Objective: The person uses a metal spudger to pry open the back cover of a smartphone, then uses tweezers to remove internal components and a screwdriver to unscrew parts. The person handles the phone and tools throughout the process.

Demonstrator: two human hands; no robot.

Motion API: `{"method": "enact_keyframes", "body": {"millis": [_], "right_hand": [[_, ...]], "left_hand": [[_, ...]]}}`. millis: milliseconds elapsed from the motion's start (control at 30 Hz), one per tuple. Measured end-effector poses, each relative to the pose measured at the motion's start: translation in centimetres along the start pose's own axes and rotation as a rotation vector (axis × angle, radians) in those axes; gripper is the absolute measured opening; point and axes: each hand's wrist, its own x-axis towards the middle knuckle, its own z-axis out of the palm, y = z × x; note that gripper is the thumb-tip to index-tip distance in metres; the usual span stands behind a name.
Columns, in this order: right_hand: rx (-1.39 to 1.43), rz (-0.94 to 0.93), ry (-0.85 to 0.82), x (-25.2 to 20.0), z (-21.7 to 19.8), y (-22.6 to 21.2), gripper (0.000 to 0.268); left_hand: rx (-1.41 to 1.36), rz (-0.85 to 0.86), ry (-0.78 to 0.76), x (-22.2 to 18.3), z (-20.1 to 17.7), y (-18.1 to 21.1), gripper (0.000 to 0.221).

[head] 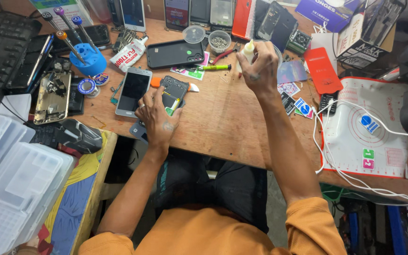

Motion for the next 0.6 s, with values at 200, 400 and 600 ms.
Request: {"method": "enact_keyframes", "body": {"millis": [200,400,600], "right_hand": [[0.062,-0.048,0.090,3.1,1.6,-0.3,0.032],[0.011,-0.041,0.065,2.6,3.1,0.3,0.032],[0.064,0.022,0.022,2.0,4.0,1.6,0.031]], "left_hand": [[0.013,0.019,0.023,0.5,0.1,-0.1,0.089],[0.021,0.013,0.028,0.3,0.0,-0.5,0.089],[-0.034,-0.042,0.006,0.8,-0.6,-0.1,0.085]]}}
